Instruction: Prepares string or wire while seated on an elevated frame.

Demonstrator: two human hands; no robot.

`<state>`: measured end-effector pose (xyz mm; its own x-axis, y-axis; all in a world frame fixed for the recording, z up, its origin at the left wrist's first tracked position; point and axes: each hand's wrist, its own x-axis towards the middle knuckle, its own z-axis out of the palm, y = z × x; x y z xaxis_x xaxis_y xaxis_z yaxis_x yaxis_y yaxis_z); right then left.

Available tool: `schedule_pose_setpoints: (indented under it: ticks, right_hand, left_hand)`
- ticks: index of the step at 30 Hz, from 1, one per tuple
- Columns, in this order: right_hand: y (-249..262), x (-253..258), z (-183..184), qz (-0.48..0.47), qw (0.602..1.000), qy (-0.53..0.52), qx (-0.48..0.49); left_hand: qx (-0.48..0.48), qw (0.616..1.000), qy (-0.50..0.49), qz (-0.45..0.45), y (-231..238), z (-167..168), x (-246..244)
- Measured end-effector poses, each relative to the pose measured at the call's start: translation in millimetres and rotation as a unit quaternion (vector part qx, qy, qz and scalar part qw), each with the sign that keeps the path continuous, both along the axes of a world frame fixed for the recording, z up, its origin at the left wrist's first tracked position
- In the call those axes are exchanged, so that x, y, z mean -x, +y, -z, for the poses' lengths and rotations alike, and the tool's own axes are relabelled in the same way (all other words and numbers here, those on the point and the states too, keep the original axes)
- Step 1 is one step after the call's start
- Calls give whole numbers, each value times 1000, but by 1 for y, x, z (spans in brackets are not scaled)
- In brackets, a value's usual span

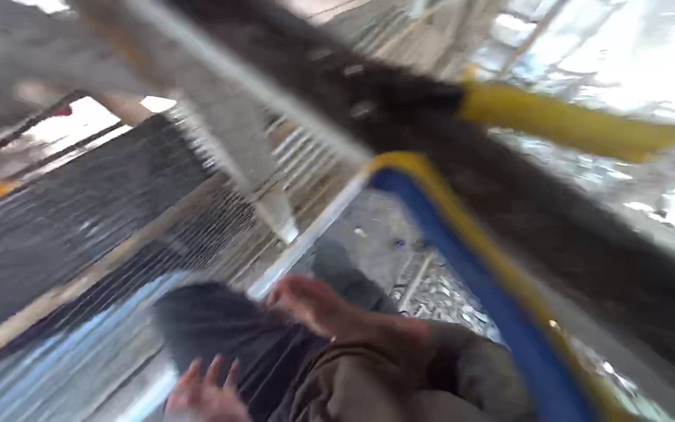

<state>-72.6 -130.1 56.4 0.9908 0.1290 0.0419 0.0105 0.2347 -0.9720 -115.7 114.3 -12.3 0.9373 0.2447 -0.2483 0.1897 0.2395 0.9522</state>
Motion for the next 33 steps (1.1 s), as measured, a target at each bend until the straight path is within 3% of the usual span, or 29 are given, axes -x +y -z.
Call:
schedule_pose_setpoints:
  ticks: [2,4,7,11,16,22,33]
  right_hand:
    - [-9,-13,-24,-2,999,-5,39]
    - [-12,-20,-26,-37,999,-7,26]
    - [-9,-25,-26,-84,996,-23,7]
    - [-3,-24,-30,-123,991,-54,-2]
    - [-2,-19,-38,-122,984,-93,92]
    - [-3,-18,-50,-94,948,-200,228]
    - [6,-19,-70,-73,964,-194,166]
  left_hand:
    - [-109,992,-12,-66,-18,-24,-17]
    - [-160,984,-72,-40,-35,-59,-31]
    - [-136,974,-167,73,-49,-94,-45]
    - [-78,968,-187,148,-71,-118,-54]
    - [-24,962,-219,159,-80,-132,-62]
    - [-36,962,-248,112,-79,-126,-62]
    - [111,958,-235,120,-72,-121,-59]
